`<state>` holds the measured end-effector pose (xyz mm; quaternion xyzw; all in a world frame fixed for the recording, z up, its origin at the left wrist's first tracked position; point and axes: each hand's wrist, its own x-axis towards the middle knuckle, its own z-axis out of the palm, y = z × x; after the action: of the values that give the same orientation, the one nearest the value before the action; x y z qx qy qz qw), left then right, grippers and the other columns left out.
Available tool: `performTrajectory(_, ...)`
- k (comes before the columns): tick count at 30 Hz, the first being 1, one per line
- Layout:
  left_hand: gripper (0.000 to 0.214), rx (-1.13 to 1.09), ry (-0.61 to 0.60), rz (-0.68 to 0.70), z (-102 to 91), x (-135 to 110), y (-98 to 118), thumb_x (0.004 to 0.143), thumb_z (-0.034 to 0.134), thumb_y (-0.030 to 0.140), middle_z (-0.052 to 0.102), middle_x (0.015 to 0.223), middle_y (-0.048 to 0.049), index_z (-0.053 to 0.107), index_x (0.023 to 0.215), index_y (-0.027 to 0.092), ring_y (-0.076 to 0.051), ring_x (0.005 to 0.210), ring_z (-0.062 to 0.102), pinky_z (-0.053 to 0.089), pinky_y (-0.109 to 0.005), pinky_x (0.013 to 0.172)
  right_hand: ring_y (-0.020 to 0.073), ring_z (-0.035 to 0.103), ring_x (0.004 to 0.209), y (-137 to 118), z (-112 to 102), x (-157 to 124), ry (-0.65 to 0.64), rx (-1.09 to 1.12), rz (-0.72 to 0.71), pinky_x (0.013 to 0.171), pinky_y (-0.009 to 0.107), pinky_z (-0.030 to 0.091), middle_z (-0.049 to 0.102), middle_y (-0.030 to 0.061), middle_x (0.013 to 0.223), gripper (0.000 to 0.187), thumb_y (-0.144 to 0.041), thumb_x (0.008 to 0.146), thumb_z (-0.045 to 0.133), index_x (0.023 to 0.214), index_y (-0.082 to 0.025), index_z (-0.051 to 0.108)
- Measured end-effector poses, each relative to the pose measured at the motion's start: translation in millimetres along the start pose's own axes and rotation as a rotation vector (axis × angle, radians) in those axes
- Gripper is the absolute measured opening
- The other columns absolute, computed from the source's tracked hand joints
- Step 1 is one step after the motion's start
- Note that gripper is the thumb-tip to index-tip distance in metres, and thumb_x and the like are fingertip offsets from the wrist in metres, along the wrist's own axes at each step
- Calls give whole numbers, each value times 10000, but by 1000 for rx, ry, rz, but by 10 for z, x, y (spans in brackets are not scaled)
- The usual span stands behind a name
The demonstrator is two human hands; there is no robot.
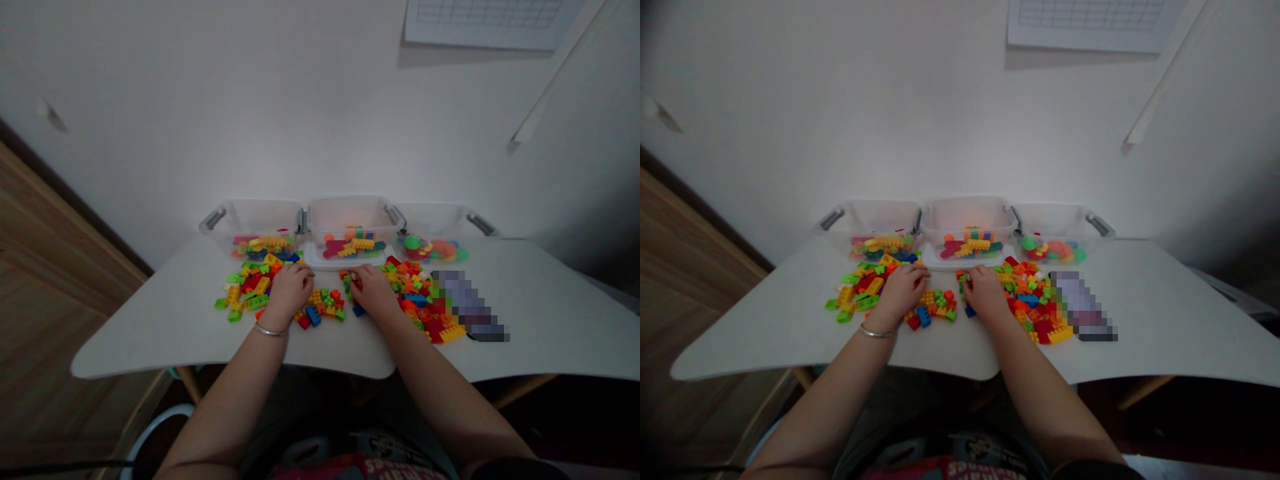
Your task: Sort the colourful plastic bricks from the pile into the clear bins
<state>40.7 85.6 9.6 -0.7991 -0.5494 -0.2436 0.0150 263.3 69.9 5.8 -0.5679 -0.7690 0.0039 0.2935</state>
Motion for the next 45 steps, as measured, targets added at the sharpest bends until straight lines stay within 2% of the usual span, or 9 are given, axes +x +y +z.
performTrajectory(9,235,6,0,9,1,5,2,871,508,201,699,1103,-68,728,953,194,-243,1045,597,476,-413,980,232,579,1041,-99,151,75,-16,158,-66,967,383,459,657,102,1086,285,-134,839,544,1100,-175,648)
performTrajectory(14,232,-1,4,12,-25,3,20,866,507,197,699,1092,-64,726,943,201,-241,1041,599,474,-408,981,235,585,1028,-98,152,81,27,187,-36,947,393,470,656,104,1049,232,-103,814,533,1001,-179,647)
performTrajectory(22,239,-2,5,13,-22,2,12,873,498,201,695,1096,-69,724,949,201,-229,1043,601,472,-401,985,263,573,918,-133,103,81,56,-30,15,836,397,453,668,103,946,82,-226,847,565,889,-198,630)
performTrajectory(28,242,-3,4,12,-17,3,2,876,498,204,693,1103,-73,726,955,193,-229,1051,602,470,-401,995,250,572,908,-134,72,85,46,8,7,846,378,440,686,69,892,75,-188,847,562,815,-207,628)
performTrajectory(33,237,-3,5,21,-19,-2,-5,875,502,200,695,1104,-68,726,950,196,-231,1053,600,475,-400,987,255,586,866,-97,106,82,102,101,66,824,395,462,676,69,872,82,-240,850,556,876,-211,628)
performTrajectory(36,238,-1,6,24,-10,-5,-18,878,499,202,696,1098,-69,725,953,198,-228,1054,599,476,-399,985,265,603,879,-72,153,68,184,201,123,824,415,487,671,98,933,177,-277,835,562,978,-187,615)
performTrajectory(39,239,0,5,22,-2,-6,-27,876,498,201,696,1093,-70,725,951,200,-222,1050,597,476,-395,981,265,612,935,-69,168,49,269,289,100,873,429,493,667,113,1015,293,-283,818,566,1090,-178,592)
performTrajectory(42,237,-5,7,20,-6,-9,-27,875,500,203,696,1093,-68,725,946,204,-220,1041,598,475,-390,978,252,613,923,-91,91,52,325,308,43,871,424,496,668,99,1018,292,-299,831,551,1106,-209,593)
performTrajectory(45,234,-9,9,25,-24,-12,-18,875,499,200,697,1083,-67,726,932,204,-220,1034,600,475,-389,974,242,610,895,-101,-97,121,396,288,-13,848,410,496,668,93,993,235,-320,852,527,1051,-224,609)
